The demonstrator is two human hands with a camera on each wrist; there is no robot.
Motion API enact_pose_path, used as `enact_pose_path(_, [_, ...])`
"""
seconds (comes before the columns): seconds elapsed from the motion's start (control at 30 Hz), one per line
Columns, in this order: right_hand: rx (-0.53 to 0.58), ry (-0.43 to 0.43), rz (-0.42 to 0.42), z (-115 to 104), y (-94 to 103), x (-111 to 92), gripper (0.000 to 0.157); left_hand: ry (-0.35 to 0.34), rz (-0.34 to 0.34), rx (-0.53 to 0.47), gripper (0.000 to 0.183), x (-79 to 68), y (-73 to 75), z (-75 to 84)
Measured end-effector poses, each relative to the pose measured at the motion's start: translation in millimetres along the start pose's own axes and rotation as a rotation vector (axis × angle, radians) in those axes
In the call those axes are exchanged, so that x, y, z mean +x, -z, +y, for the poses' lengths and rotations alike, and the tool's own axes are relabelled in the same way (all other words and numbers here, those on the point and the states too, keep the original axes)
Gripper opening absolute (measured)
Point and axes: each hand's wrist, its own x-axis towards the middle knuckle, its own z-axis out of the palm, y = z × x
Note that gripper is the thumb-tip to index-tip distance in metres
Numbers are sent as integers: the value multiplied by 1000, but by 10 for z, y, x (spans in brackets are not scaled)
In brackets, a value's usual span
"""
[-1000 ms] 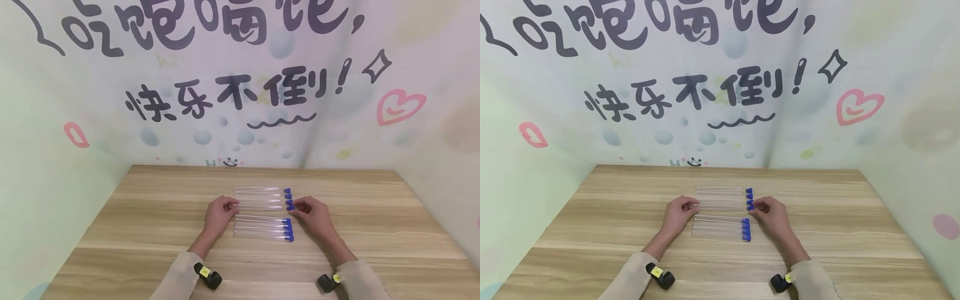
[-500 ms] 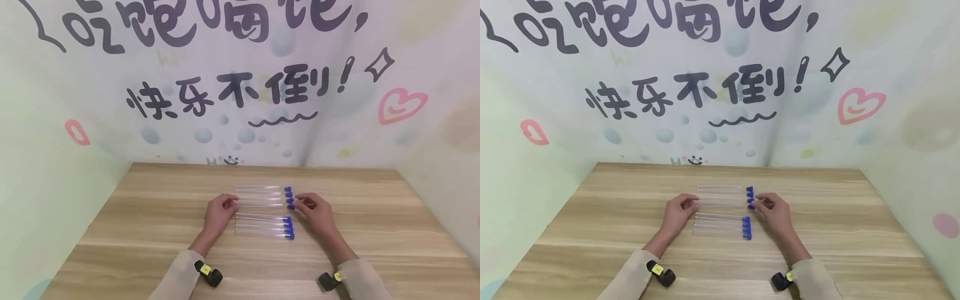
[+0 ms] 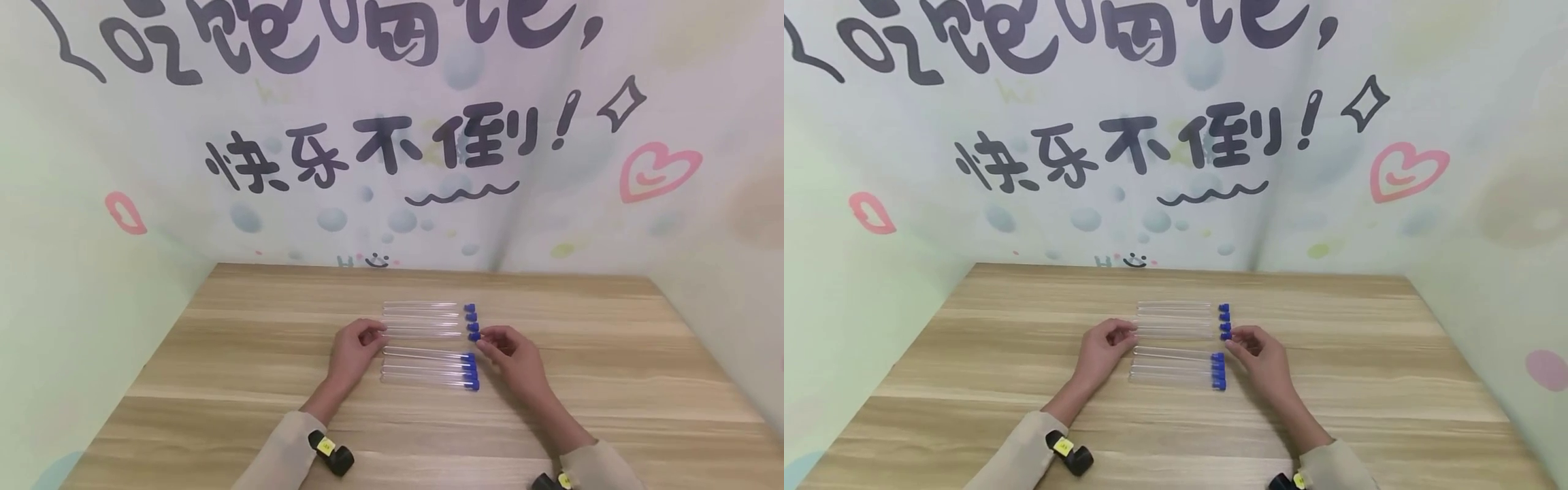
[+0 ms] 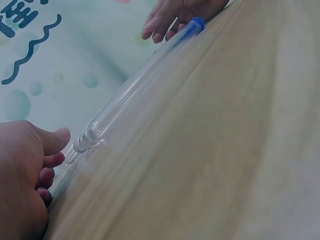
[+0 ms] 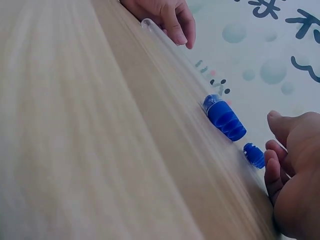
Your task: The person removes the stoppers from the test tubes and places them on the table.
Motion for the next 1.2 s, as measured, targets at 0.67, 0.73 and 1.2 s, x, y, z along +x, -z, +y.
enact_pose_path(0.67, [-200, 91, -98, 25, -15, -41, 17, -55, -79, 28, 15, -77, 41, -18])
enact_pose_path(0.73, [-203, 93, -109, 42, -3, -34, 17, -50, -92, 48, 14, -74, 38, -19])
enact_pose_path(1.2, [-276, 170, -118, 56, 15, -18, 23, -49, -144, 89, 14, -62, 41, -20])
